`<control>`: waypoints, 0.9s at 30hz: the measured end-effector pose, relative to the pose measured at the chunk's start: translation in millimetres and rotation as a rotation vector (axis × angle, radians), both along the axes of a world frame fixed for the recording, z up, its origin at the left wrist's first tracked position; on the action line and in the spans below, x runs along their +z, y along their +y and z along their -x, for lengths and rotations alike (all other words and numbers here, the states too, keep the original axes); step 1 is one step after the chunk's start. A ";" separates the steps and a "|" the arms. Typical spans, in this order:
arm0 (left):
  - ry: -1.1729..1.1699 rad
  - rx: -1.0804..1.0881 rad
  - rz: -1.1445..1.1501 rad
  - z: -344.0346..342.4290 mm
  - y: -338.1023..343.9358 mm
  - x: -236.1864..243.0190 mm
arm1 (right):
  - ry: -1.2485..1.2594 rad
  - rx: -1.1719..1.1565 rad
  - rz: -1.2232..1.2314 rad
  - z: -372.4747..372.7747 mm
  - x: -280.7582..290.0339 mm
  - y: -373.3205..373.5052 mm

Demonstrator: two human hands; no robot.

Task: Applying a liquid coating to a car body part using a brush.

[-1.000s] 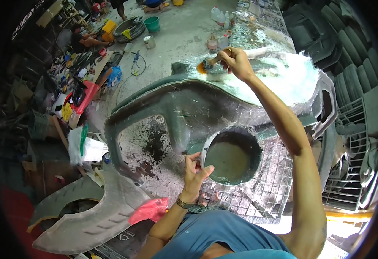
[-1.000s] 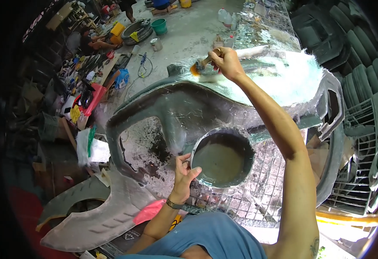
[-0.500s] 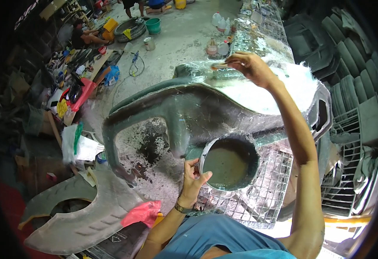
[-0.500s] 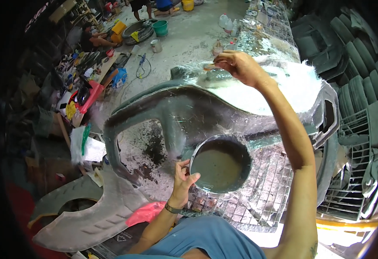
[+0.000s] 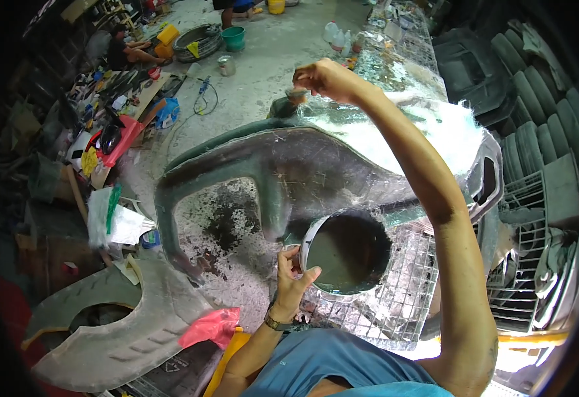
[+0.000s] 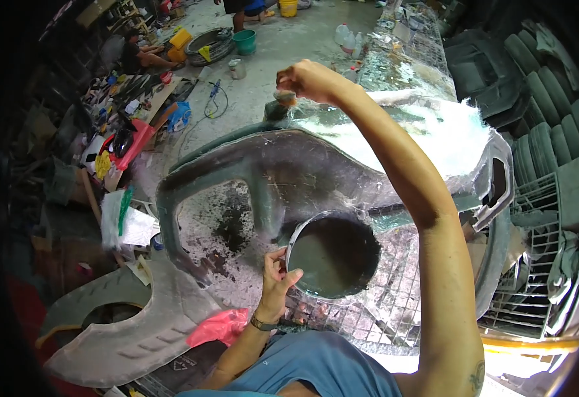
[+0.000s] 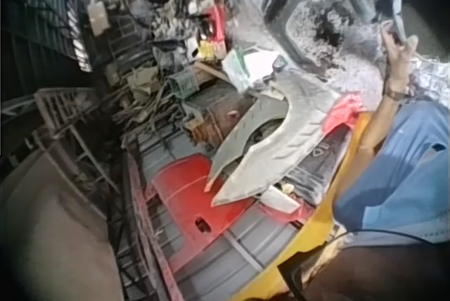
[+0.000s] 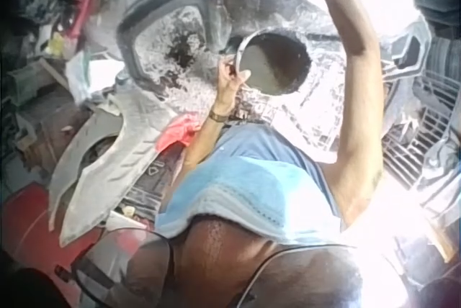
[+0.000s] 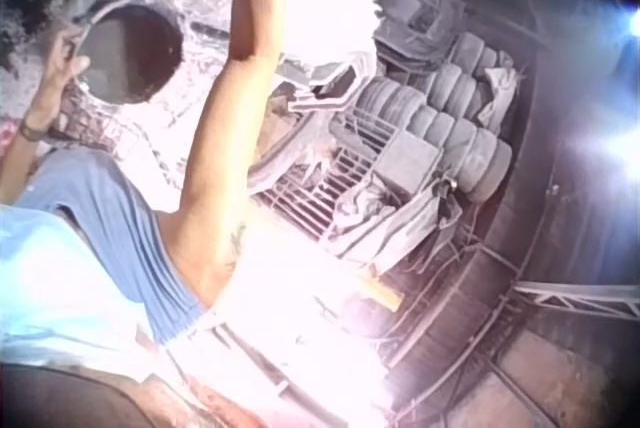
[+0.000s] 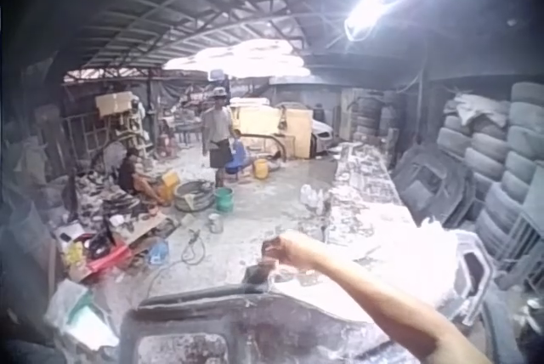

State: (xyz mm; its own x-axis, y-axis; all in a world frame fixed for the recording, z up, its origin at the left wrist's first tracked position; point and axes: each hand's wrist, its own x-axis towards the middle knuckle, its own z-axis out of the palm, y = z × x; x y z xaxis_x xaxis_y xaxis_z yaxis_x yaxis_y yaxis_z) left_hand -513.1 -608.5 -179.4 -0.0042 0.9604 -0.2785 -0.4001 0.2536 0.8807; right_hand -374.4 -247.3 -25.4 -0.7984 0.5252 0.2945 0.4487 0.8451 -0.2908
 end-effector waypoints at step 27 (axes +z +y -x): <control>0.101 -0.159 0.015 -32.4 37.9 28.7 | 0.160 -0.437 0.430 -165.3 -37.2 -285.6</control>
State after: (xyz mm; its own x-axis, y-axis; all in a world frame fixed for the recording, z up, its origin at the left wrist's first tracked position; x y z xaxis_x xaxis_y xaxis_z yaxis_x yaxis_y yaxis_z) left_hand -480.7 -570.6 -150.7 0.1183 0.9471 -0.2984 -0.2637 0.3197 0.9101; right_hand -209.1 -532.8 -62.6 -0.4469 0.8908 0.0824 0.6489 0.3862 -0.6556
